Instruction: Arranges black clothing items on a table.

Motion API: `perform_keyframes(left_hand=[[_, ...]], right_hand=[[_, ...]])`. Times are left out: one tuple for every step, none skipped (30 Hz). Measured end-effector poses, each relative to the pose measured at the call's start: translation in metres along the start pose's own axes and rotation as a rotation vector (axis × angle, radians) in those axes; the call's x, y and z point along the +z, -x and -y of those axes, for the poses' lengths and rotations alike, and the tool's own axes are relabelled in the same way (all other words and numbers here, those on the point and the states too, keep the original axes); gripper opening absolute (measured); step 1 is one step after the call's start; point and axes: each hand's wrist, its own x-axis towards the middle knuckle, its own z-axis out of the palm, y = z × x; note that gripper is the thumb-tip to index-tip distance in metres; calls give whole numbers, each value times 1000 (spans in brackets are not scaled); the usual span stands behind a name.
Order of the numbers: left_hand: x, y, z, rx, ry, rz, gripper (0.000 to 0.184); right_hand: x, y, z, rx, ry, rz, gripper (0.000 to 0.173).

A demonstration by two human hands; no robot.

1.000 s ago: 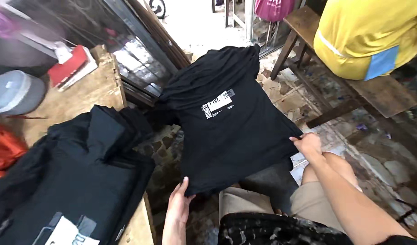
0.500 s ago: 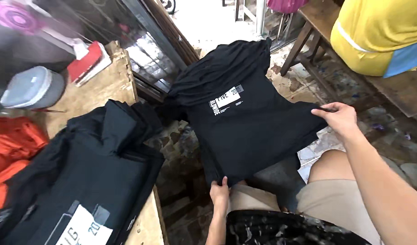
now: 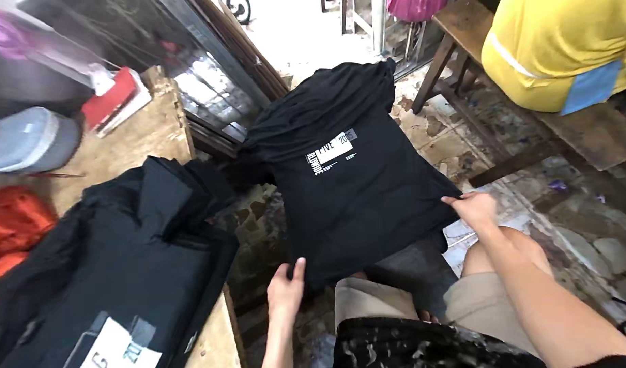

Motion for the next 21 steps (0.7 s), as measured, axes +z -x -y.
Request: perform_keyframes(left_hand=[[-3, 4, -10, 49, -159, 24, 50], [-7, 8, -20, 105, -226, 34, 46], [-13, 10, -28, 194, -178, 19, 41], [-17, 9, -31, 301, -14, -14, 33], [-18, 6, -33, 375, 238, -29, 24], [-15, 4, -33, 397, 492, -37, 21], [-7, 2, -31, 358, 643, -76, 23], [6, 0, -24, 278, 610, -150, 30], [23, -3, -14, 187, 447, -190, 42], [43, -4, 0, 104, 262, -155, 53], [66, -5, 15, 38, 131, -103, 59], [87, -5, 25, -36, 73, -39, 62], [105, -4, 32, -120, 118, 10, 61], [119, -3, 38, -210, 273, 32, 58], [125, -1, 39, -303, 512, 47, 53], [122, 0, 36, -384, 717, 81, 52], [113, 0, 32, -450, 861, 132, 50], [100, 1, 28, -499, 965, 186, 42], [82, 2, 24, -510, 1037, 212, 34], [61, 3, 21, -468, 1102, 222, 36], [40, 3, 19, -398, 1171, 194, 41]], right_hand=[[-8, 3, 2, -27, -45, -40, 52], [-16, 4, 4, -58, -69, -87, 53], [-24, 5, 8, -86, -98, -138, 51], [-31, 5, 12, -110, -140, -185, 49], [-36, 4, 16, -127, -208, -227, 47], [-38, -1, 17, -149, -300, -258, 44], [-37, -6, 18, -171, -428, -280, 40], [-35, -10, 21, -182, -581, -278, 35], [-35, -11, 25, -194, -725, -258, 29], [-35, -13, 29, -214, -814, -237, 24], [-38, -13, 33, -237, -843, -211, 23], [-41, -13, 36, -262, -798, -194, 24], [-47, -13, 38, -282, -688, -168, 29], [-53, -12, 38, -278, -531, -106, 43], [-59, -11, 39, -237, -347, -18, 58], [-63, -11, 39, -177, -177, 80, 63], [-65, -13, 39, -128, -61, 188, 64], [-67, -15, 38, -120, -44, 276, 62], [-67, -15, 34, -154, -130, 296, 56], [-66, -16, 30, -214, -274, 252, 48], [-60, -18, 27, -263, -419, 166, 44]])
